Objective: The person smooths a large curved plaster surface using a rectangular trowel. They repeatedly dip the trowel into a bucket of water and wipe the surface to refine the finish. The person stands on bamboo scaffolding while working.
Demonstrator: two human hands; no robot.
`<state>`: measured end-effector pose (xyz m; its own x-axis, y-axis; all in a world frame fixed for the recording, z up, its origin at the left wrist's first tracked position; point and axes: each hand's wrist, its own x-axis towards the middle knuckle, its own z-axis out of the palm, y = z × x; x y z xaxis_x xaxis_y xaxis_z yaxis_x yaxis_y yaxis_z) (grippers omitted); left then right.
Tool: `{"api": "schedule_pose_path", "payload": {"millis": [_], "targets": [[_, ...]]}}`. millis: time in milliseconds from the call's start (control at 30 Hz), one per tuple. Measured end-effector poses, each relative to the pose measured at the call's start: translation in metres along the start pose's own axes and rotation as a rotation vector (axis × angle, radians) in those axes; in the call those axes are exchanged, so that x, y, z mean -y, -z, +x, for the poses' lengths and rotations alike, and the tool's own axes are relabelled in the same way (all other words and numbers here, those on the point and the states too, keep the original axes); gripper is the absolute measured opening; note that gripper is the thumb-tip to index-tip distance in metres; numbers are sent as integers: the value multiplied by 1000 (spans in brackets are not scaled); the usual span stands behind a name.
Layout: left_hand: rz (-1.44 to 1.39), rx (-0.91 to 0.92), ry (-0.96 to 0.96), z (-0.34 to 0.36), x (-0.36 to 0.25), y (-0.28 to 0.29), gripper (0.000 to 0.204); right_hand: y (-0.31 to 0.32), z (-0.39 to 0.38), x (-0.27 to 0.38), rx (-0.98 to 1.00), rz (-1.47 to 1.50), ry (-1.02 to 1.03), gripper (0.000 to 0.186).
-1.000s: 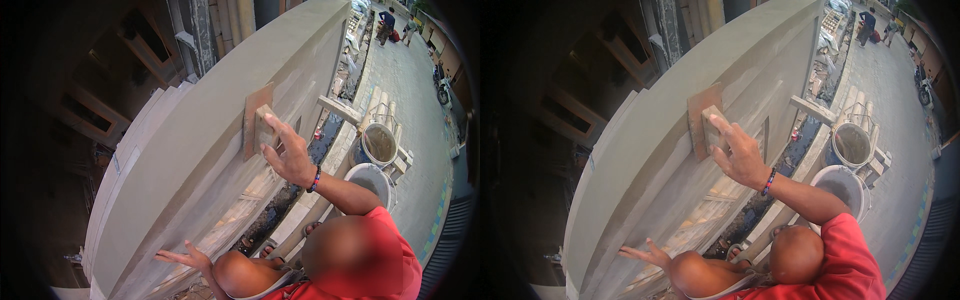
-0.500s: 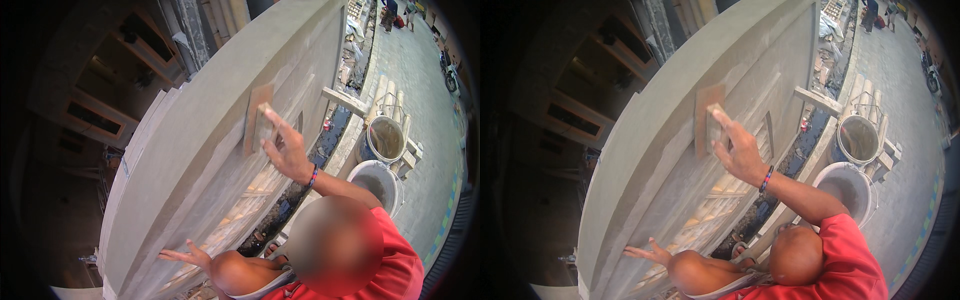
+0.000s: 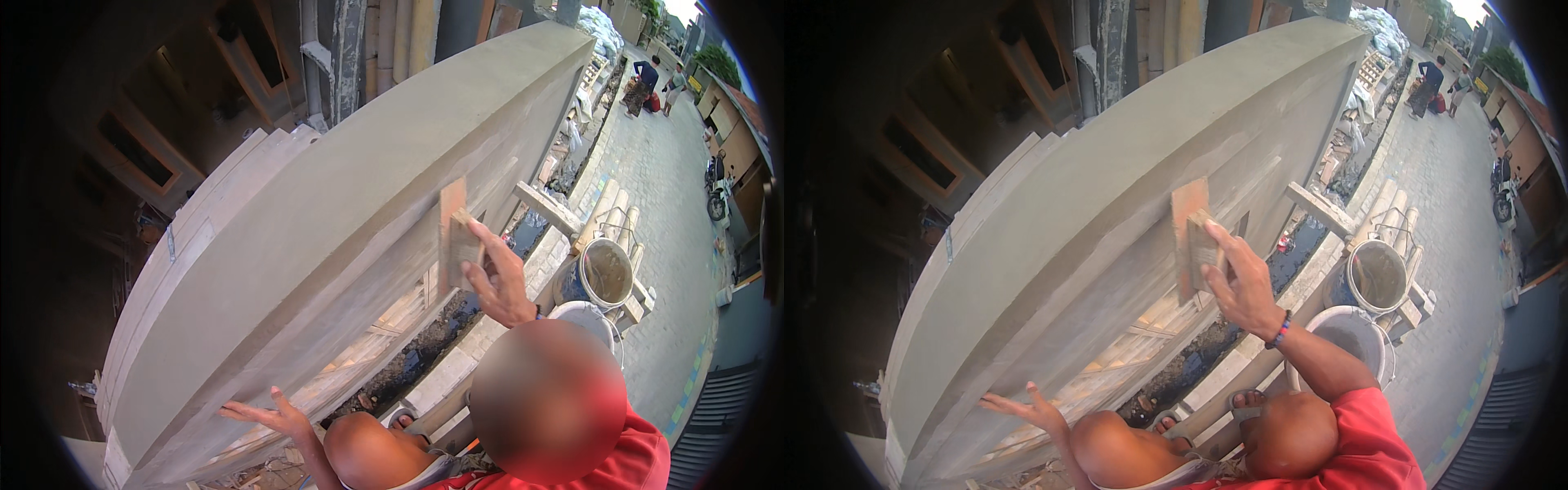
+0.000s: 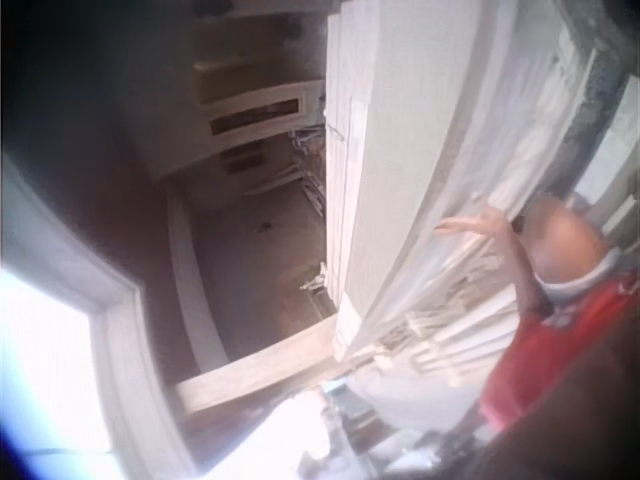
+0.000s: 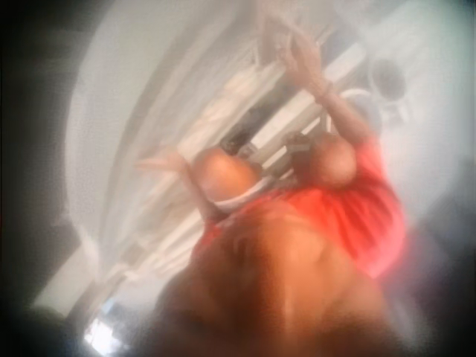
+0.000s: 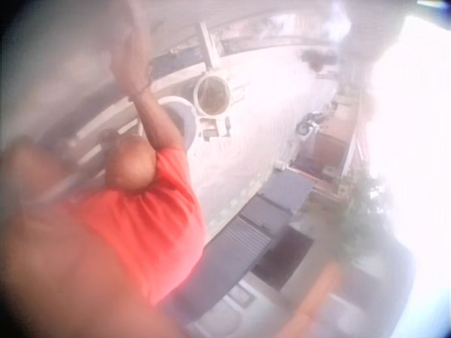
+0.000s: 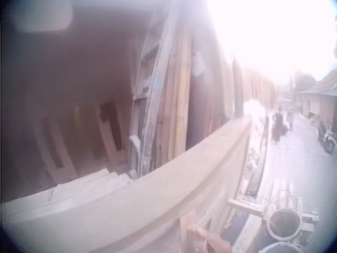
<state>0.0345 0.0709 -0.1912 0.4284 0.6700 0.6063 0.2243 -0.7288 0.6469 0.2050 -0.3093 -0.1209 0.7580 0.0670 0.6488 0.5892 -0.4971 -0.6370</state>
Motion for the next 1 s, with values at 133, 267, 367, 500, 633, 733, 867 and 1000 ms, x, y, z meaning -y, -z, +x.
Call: {"api": "schedule_pose_path", "payload": {"millis": [133, 267, 367, 500, 633, 733, 867, 1000], "targets": [[38, 37, 10, -4, -3, 6, 96, 87, 36, 9, -125, -101, -121, 58], [-3, 26, 54, -10, 6, 0, 96, 152, 132, 30, -3, -271, -62, 47], [-14, -6, 67, -8, 2, -1, 98, 152, 172, 36, 226, -574, -4, 45], [-16, -7, 69, -8, 1, -3, 102, 137, 185, 27, 389, -691, 64, 44], [-26, 26, 44, -8, 7, 0, 102, 115, 176, 60, 503, -583, -5, 45], [-82, 26, 85, -7, 5, 1, 101, 85, 165, 100, 617, -441, 131, 44], [-70, -9, 73, -6, 8, 1, 99, 59, 160, 141, 729, -206, 342, 42], [-19, 82, 2, -10, 9, 9, 93, 121, 193, 104, 226, -366, 120, 43]]}}
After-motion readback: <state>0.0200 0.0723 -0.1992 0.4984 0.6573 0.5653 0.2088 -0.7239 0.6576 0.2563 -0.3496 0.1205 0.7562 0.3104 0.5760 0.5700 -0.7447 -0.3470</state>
